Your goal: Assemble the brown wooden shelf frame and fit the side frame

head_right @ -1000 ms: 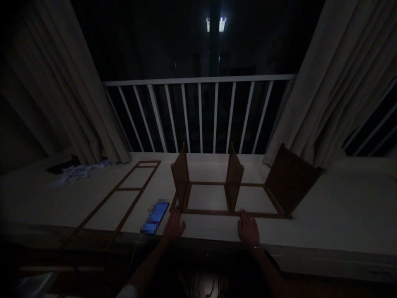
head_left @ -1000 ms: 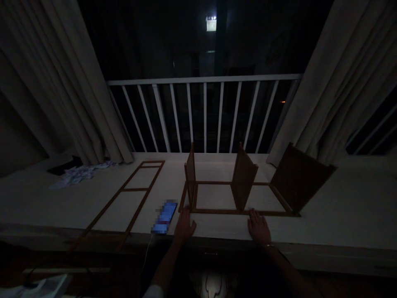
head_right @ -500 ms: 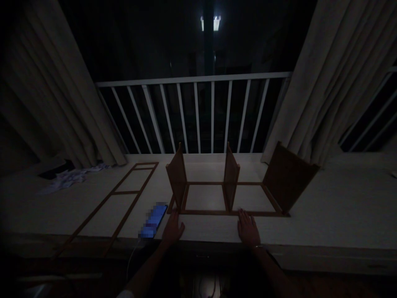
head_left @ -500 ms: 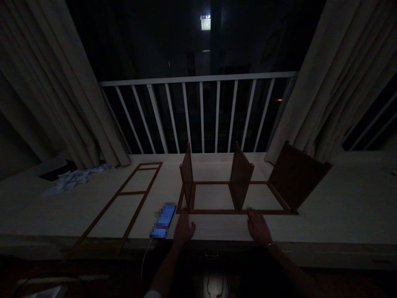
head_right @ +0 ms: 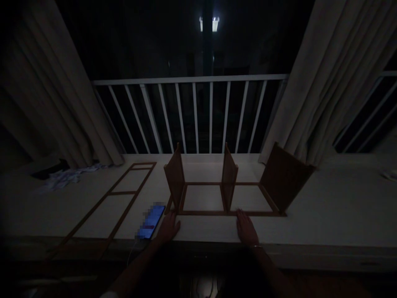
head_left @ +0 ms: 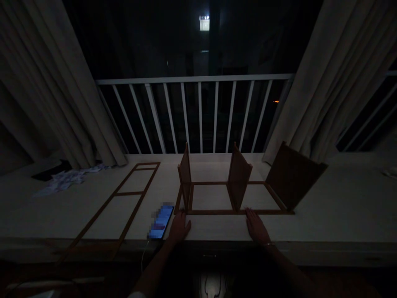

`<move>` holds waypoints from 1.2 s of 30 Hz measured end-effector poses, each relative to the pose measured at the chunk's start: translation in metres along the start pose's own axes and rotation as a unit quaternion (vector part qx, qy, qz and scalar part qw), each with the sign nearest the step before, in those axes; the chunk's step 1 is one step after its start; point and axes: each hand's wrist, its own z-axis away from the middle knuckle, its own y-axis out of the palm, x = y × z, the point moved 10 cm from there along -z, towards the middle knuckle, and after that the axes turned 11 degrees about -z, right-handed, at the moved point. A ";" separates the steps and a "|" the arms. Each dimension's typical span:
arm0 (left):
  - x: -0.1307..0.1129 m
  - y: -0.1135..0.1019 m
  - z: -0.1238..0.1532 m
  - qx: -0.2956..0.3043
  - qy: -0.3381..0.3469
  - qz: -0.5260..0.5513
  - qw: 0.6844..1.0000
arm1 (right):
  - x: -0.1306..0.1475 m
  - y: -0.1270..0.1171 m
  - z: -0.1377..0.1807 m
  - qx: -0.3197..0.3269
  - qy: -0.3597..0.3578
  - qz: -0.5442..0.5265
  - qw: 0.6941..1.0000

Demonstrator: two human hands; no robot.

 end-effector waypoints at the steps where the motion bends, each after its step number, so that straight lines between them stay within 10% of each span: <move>1: 0.001 -0.001 -0.001 0.003 -0.004 -0.013 1.000 | -0.002 0.000 0.000 -0.003 0.004 -0.005 1.000; 36: 0.008 0.009 -0.016 -0.048 -0.041 -0.095 0.993 | -0.022 -0.007 -0.028 -0.029 0.081 0.002 0.996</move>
